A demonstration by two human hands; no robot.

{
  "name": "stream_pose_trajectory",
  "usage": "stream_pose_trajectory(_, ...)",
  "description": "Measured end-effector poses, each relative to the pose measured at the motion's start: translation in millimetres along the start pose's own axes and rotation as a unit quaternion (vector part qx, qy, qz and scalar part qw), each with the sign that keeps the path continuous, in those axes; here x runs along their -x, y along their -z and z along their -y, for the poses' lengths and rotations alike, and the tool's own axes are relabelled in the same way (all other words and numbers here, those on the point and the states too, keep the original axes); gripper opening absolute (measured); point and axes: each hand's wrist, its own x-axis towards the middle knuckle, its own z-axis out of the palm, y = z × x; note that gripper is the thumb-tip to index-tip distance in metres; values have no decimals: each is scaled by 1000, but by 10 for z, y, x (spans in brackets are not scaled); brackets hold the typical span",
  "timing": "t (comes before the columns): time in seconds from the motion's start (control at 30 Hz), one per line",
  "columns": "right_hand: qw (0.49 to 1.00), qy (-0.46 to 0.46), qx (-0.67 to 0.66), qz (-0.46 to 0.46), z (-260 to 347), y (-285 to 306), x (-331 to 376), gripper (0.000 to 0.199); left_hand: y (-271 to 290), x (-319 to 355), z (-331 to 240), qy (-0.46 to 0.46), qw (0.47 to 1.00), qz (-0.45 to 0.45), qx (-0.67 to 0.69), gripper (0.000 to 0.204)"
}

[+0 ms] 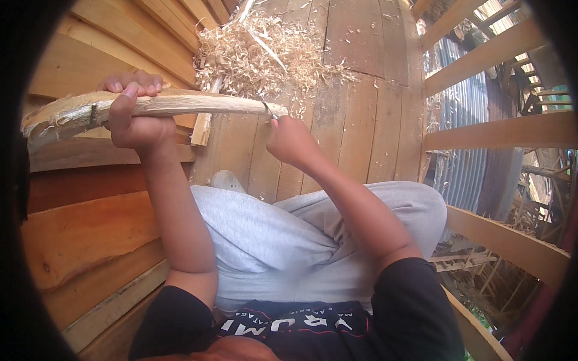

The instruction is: The person sits on a wooden floor and uses a knife to shave and shape a curved piece of wood. They hold the wood with one hand and carefully remove thin layers with the other, creating wood shavings that accumulate on the floor.

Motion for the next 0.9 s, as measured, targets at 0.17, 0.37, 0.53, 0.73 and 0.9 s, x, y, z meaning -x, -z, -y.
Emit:
stream_pose_trajectory(0.17,1000,8,-18,4,63,43,-213,38,81,-1,14,-2,999,-33,-1,21)
stream_pose_trajectory(0.37,999,-2,26,32,-38,85,168,38,74,29,-46,-8,1000,-20,13,22)
stream_pose_trajectory(0.53,1000,27,-3,9,-105,10,-227,38,-16,90,-20,-10,1000,-12,3,22)
stream_pose_trajectory(0.73,999,33,33,28,-145,71,112,37,160,126,-23,-19,997,38,64,26)
stream_pose_trajectory(0.9,998,54,16,6,-185,18,-58,35,41,100,-34,-11,999,17,33,24)
